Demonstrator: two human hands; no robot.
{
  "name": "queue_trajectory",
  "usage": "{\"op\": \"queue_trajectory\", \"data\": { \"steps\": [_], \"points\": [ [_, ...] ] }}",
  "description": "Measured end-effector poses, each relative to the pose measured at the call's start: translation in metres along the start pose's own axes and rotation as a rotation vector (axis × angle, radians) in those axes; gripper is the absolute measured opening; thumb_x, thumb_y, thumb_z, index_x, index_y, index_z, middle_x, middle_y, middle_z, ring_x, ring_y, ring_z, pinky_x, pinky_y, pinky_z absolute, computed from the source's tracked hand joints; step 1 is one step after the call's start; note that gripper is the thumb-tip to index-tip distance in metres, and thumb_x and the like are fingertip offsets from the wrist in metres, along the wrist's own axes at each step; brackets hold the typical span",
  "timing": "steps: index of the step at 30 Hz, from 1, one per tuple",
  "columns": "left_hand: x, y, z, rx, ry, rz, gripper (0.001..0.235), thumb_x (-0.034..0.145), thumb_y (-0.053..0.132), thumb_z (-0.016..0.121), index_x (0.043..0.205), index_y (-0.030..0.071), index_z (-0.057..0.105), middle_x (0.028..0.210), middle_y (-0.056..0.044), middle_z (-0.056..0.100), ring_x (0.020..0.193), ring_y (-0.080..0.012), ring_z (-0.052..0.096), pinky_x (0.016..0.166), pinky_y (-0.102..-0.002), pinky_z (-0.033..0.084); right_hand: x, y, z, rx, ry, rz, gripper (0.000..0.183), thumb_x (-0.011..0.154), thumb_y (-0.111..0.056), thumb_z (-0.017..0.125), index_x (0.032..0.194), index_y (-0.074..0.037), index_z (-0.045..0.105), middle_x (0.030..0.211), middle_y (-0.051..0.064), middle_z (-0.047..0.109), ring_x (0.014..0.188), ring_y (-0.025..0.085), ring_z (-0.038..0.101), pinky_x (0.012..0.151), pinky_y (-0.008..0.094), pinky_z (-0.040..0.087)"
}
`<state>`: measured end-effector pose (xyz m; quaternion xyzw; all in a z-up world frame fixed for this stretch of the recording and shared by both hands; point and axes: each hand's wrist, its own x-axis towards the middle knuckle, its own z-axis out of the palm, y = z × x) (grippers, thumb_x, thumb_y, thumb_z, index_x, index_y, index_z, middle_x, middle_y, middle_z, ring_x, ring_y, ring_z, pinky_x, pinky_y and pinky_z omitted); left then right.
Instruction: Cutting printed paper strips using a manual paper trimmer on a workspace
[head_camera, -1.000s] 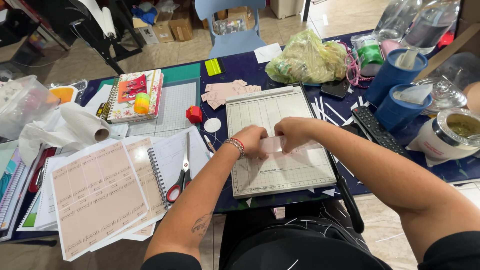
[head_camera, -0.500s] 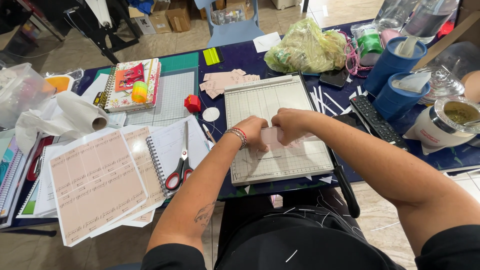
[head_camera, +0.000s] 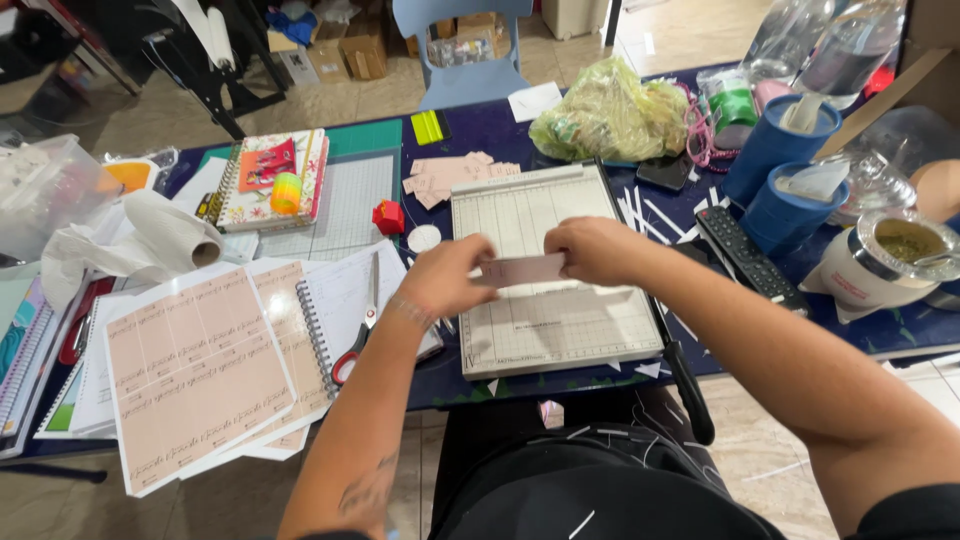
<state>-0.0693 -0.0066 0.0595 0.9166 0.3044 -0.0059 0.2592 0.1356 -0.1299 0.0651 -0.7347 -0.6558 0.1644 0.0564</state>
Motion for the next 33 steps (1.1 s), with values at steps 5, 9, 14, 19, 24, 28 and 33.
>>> {"op": "queue_trajectory", "data": {
  "steps": [5,9,14,19,24,28,33],
  "points": [
    [-0.023,-0.043,0.06,-0.569,0.271,0.079,0.072,0.081,0.01,0.083,0.143,0.004,0.048,0.141,-0.024,0.058,0.136,-0.0442,0.051,0.114,-0.056,0.041,0.007,0.014,0.031,0.016,0.075,-0.043,0.03,0.088,-0.01,0.072,0.118,-0.007,0.074,0.111,0.017,0.076,0.109,0.037,0.072,0.097,0.046,0.056],
    [-0.021,-0.033,0.093,-0.706,0.417,0.132,0.072,0.082,-0.01,0.069,0.147,0.006,0.044,0.143,-0.019,0.055,0.141,-0.0415,0.046,0.119,-0.054,0.036,0.027,0.022,0.057,-0.072,0.111,-0.113,0.028,0.086,-0.018,0.076,0.114,-0.017,0.073,0.105,0.003,0.077,0.105,0.025,0.074,0.095,0.04,0.054],
    [0.011,-0.033,0.117,-0.639,0.517,0.224,0.062,0.083,-0.006,0.07,0.141,0.009,0.056,0.13,-0.017,0.06,0.127,-0.04,0.059,0.111,-0.049,0.046,0.022,0.014,0.062,-0.119,0.163,-0.169,0.024,0.087,-0.021,0.075,0.111,-0.017,0.071,0.101,0.003,0.076,0.101,0.024,0.074,0.094,0.04,0.052],
    [0.03,-0.047,0.134,-0.491,0.598,0.255,0.033,0.086,0.005,0.072,0.112,0.024,0.077,0.097,0.002,0.075,0.1,-0.0196,0.074,0.093,-0.031,0.057,0.009,0.038,0.058,-0.191,0.319,-0.181,0.03,0.086,-0.034,0.079,0.11,-0.019,0.071,0.099,0.002,0.076,0.101,0.023,0.073,0.093,0.04,0.052],
    [0.038,-0.047,0.132,-0.501,0.614,0.232,0.03,0.086,0.003,0.072,0.11,0.02,0.077,0.096,0.0,0.074,0.099,-0.0215,0.074,0.09,-0.031,0.059,-0.006,0.079,0.069,0.242,0.487,0.207,0.09,0.076,-0.011,0.083,0.155,-0.013,0.041,0.163,0.028,0.028,0.152,0.052,0.023,0.123,0.062,0.026],
    [0.039,-0.036,0.13,-0.543,0.608,0.251,0.042,0.086,-0.002,0.069,0.125,0.014,0.068,0.109,-0.008,0.07,0.11,-0.0295,0.07,0.097,-0.038,0.056,-0.01,0.039,0.072,0.566,0.455,0.23,0.085,0.081,0.004,0.072,0.159,-0.012,0.04,0.159,0.028,0.036,0.15,0.044,0.034,0.122,0.056,0.031],
    [0.043,-0.04,0.133,-0.449,0.594,0.216,0.047,0.089,0.003,0.069,0.132,0.021,0.067,0.12,-0.006,0.059,0.116,-0.0303,0.064,0.103,-0.04,0.053,0.012,0.054,0.104,0.607,0.376,-0.037,0.081,0.082,0.009,0.062,0.157,-0.015,0.044,0.148,0.028,0.048,0.125,0.045,0.061,0.107,0.054,0.049]
  ]
}}
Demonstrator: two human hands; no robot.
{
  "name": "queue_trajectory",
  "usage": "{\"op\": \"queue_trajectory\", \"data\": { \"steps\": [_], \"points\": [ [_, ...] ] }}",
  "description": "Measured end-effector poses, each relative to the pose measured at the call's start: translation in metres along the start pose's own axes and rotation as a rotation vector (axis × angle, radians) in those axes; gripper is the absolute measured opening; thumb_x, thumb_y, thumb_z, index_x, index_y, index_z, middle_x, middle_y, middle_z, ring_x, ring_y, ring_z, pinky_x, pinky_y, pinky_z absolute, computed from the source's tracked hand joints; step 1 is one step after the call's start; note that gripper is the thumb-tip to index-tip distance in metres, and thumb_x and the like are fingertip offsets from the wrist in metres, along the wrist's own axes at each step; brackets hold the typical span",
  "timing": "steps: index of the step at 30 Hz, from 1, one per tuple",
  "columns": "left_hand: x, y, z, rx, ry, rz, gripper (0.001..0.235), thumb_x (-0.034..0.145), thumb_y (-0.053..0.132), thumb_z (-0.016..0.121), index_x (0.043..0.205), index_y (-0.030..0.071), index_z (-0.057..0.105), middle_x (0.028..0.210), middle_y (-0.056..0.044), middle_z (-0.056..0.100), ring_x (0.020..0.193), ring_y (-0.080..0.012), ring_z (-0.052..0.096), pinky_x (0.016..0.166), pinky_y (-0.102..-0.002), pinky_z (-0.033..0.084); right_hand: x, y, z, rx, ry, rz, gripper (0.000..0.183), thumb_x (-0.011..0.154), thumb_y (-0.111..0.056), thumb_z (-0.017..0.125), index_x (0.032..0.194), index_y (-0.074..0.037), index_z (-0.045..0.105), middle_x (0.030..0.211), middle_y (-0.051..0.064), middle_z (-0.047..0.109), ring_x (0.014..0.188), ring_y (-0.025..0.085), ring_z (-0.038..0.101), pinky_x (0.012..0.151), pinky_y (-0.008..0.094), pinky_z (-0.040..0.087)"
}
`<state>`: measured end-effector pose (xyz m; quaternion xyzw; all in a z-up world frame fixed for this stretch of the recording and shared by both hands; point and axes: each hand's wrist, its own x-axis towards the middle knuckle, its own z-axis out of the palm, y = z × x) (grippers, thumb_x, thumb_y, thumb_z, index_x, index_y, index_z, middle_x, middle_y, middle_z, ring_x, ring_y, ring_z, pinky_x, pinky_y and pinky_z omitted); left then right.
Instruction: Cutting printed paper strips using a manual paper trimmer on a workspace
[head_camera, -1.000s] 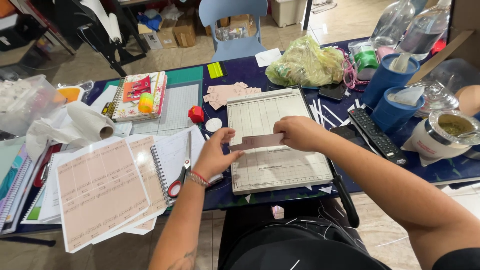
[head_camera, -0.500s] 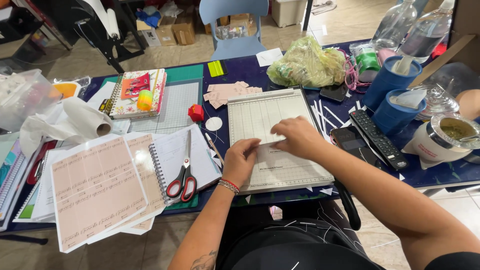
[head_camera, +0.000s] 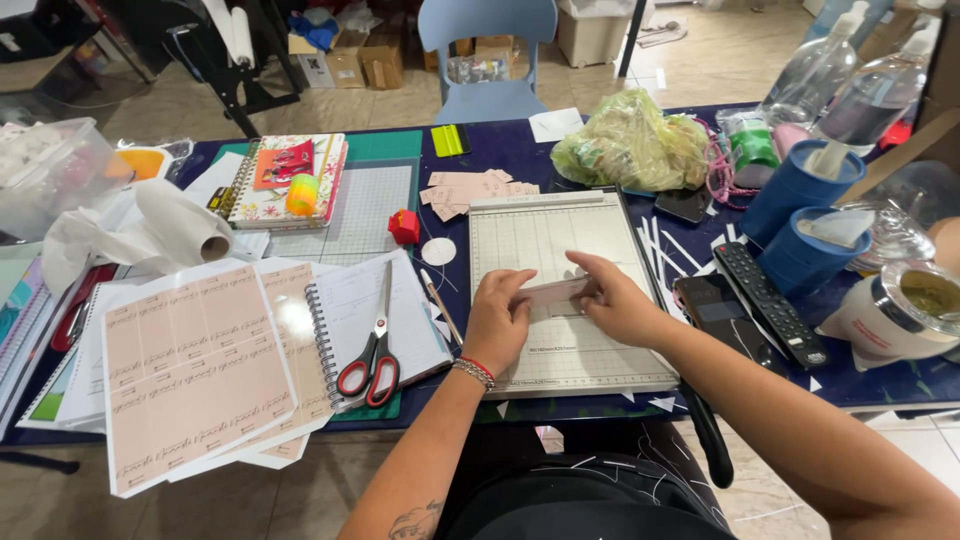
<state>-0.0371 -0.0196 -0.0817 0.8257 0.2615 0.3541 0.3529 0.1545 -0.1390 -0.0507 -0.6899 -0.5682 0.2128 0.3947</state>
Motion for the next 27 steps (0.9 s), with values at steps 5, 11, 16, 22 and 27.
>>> {"op": "queue_trajectory", "data": {
  "steps": [5,11,16,22,27],
  "points": [
    [0.001,-0.014,0.01,0.19,-0.025,0.029,0.053,0.086,0.01,0.071,0.138,0.021,0.063,0.123,-0.009,0.057,0.116,-0.0357,0.061,0.103,-0.046,0.05,0.012,0.018,0.006,-0.205,-0.059,-0.235,0.065,0.086,0.006,0.06,0.149,-0.011,0.054,0.144,0.019,0.056,0.129,0.041,0.059,0.106,0.049,0.051],
    [-0.008,-0.02,-0.006,0.401,0.018,0.16,0.06,0.089,0.018,0.069,0.147,0.025,0.055,0.126,-0.01,0.054,0.114,-0.0317,0.06,0.098,-0.044,0.049,0.016,0.023,0.004,-0.461,-0.112,-0.258,0.053,0.09,-0.003,0.057,0.142,-0.014,0.06,0.127,0.014,0.063,0.119,0.035,0.065,0.101,0.045,0.055],
    [-0.01,-0.019,-0.017,0.537,0.015,0.199,0.053,0.095,0.021,0.059,0.147,0.03,0.055,0.117,0.0,0.058,0.111,-0.0219,0.059,0.088,-0.037,0.046,0.037,-0.007,0.0,-0.582,-0.174,-0.212,0.048,0.091,-0.007,0.058,0.138,-0.016,0.063,0.11,0.008,0.068,0.109,0.03,0.069,0.097,0.043,0.057],
    [-0.014,0.02,-0.078,0.215,0.221,0.145,0.068,0.097,0.023,0.067,0.156,0.005,0.038,0.147,-0.022,0.045,0.137,-0.0416,0.043,0.113,-0.053,0.033,0.184,0.007,-0.009,-0.468,0.14,-0.124,0.04,0.095,-0.022,0.059,0.135,-0.026,0.063,0.103,0.01,0.074,0.107,0.037,0.069,0.095,0.052,0.055],
    [-0.051,0.034,-0.119,-0.035,0.203,0.212,0.035,0.101,0.021,0.06,0.132,0.004,0.062,0.131,-0.013,0.067,0.122,-0.03,0.063,0.108,-0.045,0.048,0.275,-0.008,0.035,0.047,0.055,0.35,0.034,0.082,-0.016,0.056,0.113,-0.014,0.07,0.099,0.007,0.066,0.074,0.02,0.058,0.058,0.035,0.049]
  ]
}}
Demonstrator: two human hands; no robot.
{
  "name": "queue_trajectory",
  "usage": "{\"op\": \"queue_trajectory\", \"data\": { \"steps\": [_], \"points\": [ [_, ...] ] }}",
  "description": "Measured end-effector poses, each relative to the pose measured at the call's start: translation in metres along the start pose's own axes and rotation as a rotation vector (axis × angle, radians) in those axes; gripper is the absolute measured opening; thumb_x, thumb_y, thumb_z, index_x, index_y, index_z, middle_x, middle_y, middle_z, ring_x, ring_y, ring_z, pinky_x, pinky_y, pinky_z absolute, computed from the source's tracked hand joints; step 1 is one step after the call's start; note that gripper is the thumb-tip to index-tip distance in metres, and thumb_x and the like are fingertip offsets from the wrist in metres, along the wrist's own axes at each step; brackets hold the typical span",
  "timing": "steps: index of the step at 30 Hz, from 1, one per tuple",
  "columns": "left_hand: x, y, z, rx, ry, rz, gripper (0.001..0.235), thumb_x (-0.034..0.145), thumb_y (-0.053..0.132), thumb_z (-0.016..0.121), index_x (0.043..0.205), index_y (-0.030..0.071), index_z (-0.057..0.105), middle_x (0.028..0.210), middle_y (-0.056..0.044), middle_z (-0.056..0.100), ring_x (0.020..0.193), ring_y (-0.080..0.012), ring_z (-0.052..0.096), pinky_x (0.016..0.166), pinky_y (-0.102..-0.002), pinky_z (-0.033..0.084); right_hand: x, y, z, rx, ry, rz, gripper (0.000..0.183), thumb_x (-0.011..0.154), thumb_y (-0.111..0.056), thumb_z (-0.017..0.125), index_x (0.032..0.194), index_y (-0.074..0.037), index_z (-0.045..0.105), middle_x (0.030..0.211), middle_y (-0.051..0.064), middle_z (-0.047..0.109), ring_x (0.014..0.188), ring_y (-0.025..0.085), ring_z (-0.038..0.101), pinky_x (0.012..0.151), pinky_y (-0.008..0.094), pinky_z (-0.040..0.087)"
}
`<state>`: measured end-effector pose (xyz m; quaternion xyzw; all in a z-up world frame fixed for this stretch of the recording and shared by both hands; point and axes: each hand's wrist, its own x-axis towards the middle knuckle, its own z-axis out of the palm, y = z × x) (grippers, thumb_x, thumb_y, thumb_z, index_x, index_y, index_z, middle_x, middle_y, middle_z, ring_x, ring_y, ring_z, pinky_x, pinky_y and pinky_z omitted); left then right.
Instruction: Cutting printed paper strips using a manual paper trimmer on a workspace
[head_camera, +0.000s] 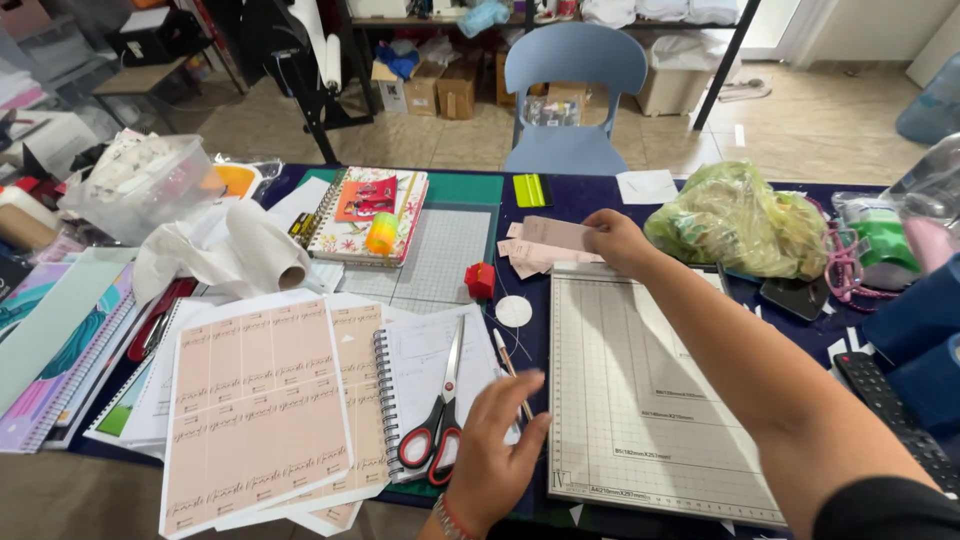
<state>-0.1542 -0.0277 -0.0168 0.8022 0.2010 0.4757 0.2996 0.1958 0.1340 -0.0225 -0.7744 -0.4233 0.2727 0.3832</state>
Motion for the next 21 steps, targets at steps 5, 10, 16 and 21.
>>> {"op": "queue_trajectory", "data": {
  "steps": [5,10,16,21],
  "points": [
    [-0.03,0.005,-0.028,-0.303,-0.298,-0.365,0.04,0.1,0.033,0.058,0.129,0.006,0.067,0.106,-0.004,0.079,0.088,-0.0105,0.07,0.077,-0.025,0.056,0.039,0.006,0.017,-0.67,0.038,-0.047,0.04,0.084,-0.036,0.06,0.121,-0.032,0.075,0.13,0.012,0.062,0.121,0.038,0.057,0.097,0.049,0.049],
    [-0.033,0.035,-0.041,-0.357,-0.715,-0.304,0.044,0.108,0.041,0.045,0.123,0.006,0.067,0.117,-0.008,0.074,0.109,-0.0201,0.071,0.096,-0.03,0.051,0.036,0.052,-0.01,-0.705,0.212,-0.391,0.051,0.084,-0.044,0.079,0.131,-0.024,0.074,0.131,0.01,0.071,0.118,0.035,0.063,0.1,0.046,0.048],
    [-0.042,0.076,-0.031,-0.199,-1.179,-0.225,0.077,0.086,0.066,0.048,0.138,0.009,0.054,0.13,-0.014,0.069,0.117,-0.0329,0.067,0.097,-0.042,0.05,-0.16,0.001,-0.09,-0.696,0.031,-0.675,0.049,0.103,-0.039,0.076,0.141,-0.008,0.073,0.137,0.016,0.07,0.131,0.036,0.057,0.107,0.049,0.04],
    [-0.064,0.116,-0.019,-0.48,-1.118,0.004,0.071,0.086,0.048,0.067,0.144,0.01,0.053,0.141,-0.014,0.065,0.129,-0.0299,0.066,0.114,-0.038,0.049,-0.304,-0.012,-0.148,-0.829,-0.084,-0.791,0.061,0.09,-0.038,0.075,0.138,-0.001,0.072,0.142,0.028,0.067,0.132,0.042,0.061,0.11,0.056,0.047]
  ]
}}
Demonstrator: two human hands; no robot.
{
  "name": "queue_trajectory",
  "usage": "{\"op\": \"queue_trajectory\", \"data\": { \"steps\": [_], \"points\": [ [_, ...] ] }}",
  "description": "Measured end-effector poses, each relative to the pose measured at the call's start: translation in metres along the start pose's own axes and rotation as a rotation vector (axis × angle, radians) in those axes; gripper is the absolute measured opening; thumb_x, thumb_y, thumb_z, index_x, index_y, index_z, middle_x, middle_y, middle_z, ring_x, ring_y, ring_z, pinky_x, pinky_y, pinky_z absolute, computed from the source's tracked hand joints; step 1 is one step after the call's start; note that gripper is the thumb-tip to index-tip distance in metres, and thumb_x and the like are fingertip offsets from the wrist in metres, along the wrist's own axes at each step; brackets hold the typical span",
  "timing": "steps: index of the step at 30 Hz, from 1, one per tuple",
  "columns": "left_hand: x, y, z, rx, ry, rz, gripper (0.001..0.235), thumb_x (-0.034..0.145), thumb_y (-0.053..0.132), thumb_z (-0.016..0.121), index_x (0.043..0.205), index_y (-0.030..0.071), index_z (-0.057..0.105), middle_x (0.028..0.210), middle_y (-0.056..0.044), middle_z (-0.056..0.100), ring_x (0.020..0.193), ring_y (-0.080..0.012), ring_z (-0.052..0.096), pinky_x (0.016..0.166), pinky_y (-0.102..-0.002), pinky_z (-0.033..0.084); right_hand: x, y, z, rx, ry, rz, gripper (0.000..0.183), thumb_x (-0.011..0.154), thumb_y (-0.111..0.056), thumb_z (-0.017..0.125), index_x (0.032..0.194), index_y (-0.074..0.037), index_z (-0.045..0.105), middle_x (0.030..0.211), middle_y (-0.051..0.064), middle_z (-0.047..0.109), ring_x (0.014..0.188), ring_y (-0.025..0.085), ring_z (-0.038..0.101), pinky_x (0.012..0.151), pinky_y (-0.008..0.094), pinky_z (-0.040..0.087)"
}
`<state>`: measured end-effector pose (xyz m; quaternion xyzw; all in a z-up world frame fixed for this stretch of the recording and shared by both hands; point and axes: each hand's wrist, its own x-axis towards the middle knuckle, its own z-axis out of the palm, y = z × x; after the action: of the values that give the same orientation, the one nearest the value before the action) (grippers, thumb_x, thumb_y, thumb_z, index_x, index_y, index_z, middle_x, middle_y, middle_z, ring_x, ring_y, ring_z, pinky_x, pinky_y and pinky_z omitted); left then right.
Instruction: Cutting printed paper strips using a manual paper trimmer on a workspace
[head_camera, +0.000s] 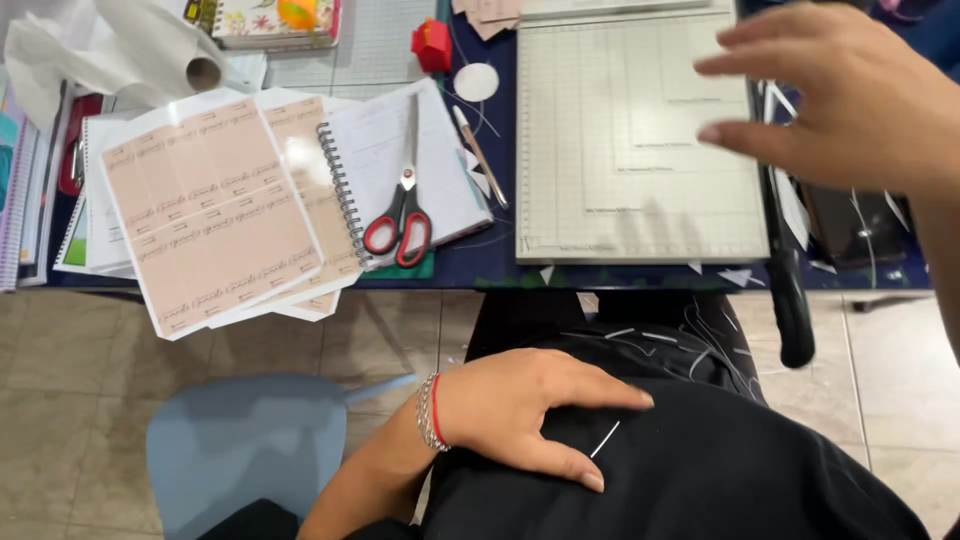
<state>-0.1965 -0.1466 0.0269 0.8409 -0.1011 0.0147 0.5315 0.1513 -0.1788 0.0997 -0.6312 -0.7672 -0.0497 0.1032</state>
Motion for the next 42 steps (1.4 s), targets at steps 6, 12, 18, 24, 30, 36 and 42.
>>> {"op": "queue_trajectory", "data": {
  "steps": [6,12,18,24,30,36,42],
  "points": [
    [-0.002,0.02,0.034,0.156,0.163,0.192,0.013,0.107,0.019,0.059,0.107,0.011,0.07,0.107,-0.004,0.072,0.091,-0.0264,0.069,0.084,-0.038,0.055,-0.124,-0.041,-0.02,0.119,0.163,-0.074,0.071,0.074,-0.031,0.081,0.134,0.004,0.067,0.139,0.026,0.068,0.131,0.043,0.066,0.115,0.054,0.054],
    [-0.058,0.041,0.016,0.193,0.555,0.099,0.009,0.096,0.009,0.07,0.105,0.009,0.072,0.1,-0.004,0.077,0.085,-0.0217,0.077,0.08,-0.034,0.06,-0.24,-0.066,0.024,0.591,-0.226,0.253,0.048,0.077,-0.032,0.08,0.125,-0.025,0.077,0.122,-0.005,0.086,0.113,0.014,0.083,0.097,0.035,0.067],
    [-0.191,-0.025,0.042,0.816,0.795,-0.746,0.028,0.092,0.012,0.063,0.107,0.028,0.081,0.109,0.01,0.078,0.099,-0.012,0.072,0.085,-0.03,0.056,-0.247,-0.065,0.128,0.701,-0.471,0.545,0.049,0.096,-0.042,0.055,0.141,-0.024,0.063,0.145,-0.003,0.068,0.13,0.017,0.067,0.109,0.038,0.047],
    [-0.218,-0.051,0.052,0.597,0.64,-1.309,0.029,0.095,0.029,0.06,0.116,0.033,0.079,0.113,0.014,0.078,0.098,-0.0098,0.073,0.08,-0.032,0.058,-0.19,-0.081,0.195,0.945,-0.363,0.404,0.062,0.095,-0.031,0.064,0.154,-0.022,0.047,0.159,0.001,0.052,0.147,0.021,0.047,0.121,0.039,0.034],
    [-0.249,-0.096,0.057,0.547,0.565,-1.342,0.027,0.094,0.026,0.06,0.11,0.026,0.081,0.113,0.011,0.079,0.107,-0.015,0.072,0.096,-0.033,0.053,-0.183,-0.048,0.24,1.104,-0.163,0.92,0.022,0.08,-0.019,0.084,0.097,-0.006,0.088,0.104,0.008,0.086,0.099,0.015,0.078,0.097,0.026,0.056],
    [-0.29,-0.143,0.056,0.613,0.396,-1.805,0.059,0.095,0.045,0.053,0.153,0.039,0.046,0.12,-0.017,0.077,0.11,-0.0432,0.071,0.094,-0.05,0.055,-0.332,0.072,0.297,0.138,-0.101,1.224,0.043,0.1,-0.018,0.056,0.141,-0.011,0.068,0.152,0.02,0.055,0.143,0.037,0.039,0.118,0.047,0.029],
    [-0.264,-0.161,0.068,0.873,0.606,-1.271,0.051,0.083,0.03,0.07,0.133,0.019,0.068,0.154,-0.005,0.056,0.128,-0.0319,0.061,0.1,-0.049,0.052,-0.273,-0.023,0.181,1.015,-0.1,1.099,0.048,0.093,-0.022,0.063,0.139,-0.007,0.067,0.134,0.008,0.074,0.12,0.019,0.067,0.108,0.036,0.051]
  ]
}}
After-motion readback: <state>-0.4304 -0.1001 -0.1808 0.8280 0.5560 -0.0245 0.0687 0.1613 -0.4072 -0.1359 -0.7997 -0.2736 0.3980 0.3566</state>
